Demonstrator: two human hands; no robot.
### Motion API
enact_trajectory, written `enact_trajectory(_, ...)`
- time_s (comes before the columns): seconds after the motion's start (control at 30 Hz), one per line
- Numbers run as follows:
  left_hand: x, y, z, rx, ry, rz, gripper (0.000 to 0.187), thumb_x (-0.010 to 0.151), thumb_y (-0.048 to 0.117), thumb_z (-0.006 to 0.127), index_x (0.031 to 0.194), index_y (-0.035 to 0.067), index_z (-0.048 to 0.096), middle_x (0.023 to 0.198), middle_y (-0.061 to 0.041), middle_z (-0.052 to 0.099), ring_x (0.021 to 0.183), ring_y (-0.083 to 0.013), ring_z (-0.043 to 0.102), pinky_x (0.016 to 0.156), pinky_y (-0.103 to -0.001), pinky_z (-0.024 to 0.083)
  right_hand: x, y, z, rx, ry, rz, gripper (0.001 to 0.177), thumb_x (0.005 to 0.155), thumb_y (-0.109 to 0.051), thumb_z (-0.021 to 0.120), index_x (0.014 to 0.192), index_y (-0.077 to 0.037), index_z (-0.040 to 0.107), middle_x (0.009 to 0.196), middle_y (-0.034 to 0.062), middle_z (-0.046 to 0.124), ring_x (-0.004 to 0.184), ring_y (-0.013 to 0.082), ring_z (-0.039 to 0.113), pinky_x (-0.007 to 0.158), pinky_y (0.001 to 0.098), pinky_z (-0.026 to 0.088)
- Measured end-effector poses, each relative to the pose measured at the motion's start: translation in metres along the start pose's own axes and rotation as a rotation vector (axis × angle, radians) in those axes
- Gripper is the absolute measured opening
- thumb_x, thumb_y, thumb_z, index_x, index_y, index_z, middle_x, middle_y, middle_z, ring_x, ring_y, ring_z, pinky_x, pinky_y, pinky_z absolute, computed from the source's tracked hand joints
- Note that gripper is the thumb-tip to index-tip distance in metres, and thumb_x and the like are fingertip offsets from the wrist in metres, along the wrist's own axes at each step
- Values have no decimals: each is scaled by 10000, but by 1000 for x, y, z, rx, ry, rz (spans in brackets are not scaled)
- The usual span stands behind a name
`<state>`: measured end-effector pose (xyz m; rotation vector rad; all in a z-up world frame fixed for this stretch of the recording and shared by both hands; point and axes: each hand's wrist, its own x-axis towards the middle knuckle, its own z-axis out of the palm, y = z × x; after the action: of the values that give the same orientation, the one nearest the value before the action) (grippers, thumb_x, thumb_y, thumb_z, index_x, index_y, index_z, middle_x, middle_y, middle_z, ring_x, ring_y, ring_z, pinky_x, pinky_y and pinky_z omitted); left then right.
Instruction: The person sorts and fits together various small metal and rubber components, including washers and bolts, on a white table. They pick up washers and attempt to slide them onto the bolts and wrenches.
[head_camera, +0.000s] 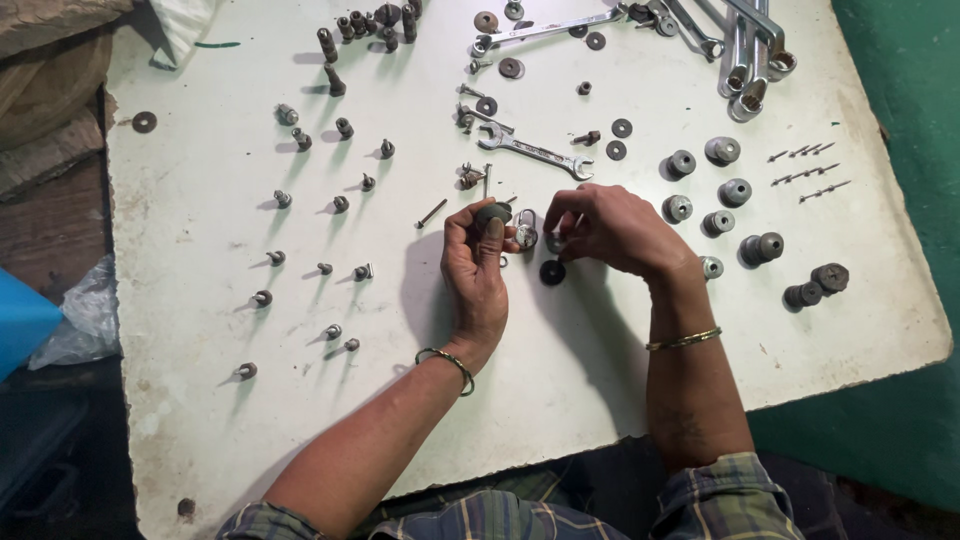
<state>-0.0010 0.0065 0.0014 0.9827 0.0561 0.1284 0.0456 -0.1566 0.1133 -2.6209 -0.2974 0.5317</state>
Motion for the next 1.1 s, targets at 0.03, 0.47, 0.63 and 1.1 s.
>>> enact_trajectory(0.03,0,1,-1,17,-6,4,232,1090,187,572,1259,29,555,1004,-44,643,847,-76,579,800,-238,527,-1,-1,1,-38,20,-12,267,715,-94,835,959,-159,747,802,35,731,732,178,706,648,337,550)
enact_trajectory(0.47,-4,5,2,117,-75,68,273,1072,198,632,1284,26,630,1038,9,620,890,-64,552,829,-224,505,15,20,12,676,107,-108,142,889,-31,761,956,25,648,802,77,708,729,142,681,627,280,572)
enact_trajectory(0.63,-4,9,3,115,-49,37,304,1044,220,670,1278,28,654,1029,3,628,886,-71,569,819,-222,494,15,14,15,920,76,-210,144,940,28,672,1082,22,651,925,48,730,850,124,733,741,271,626)
enact_trajectory(1.1,-1,8,3,71,-75,62,325,1041,199,665,1304,10,639,1249,-26,636,1024,-82,620,898,-235,534,8,2,12,812,68,-240,248,880,20,745,1108,16,646,960,58,742,925,130,734,840,304,645)
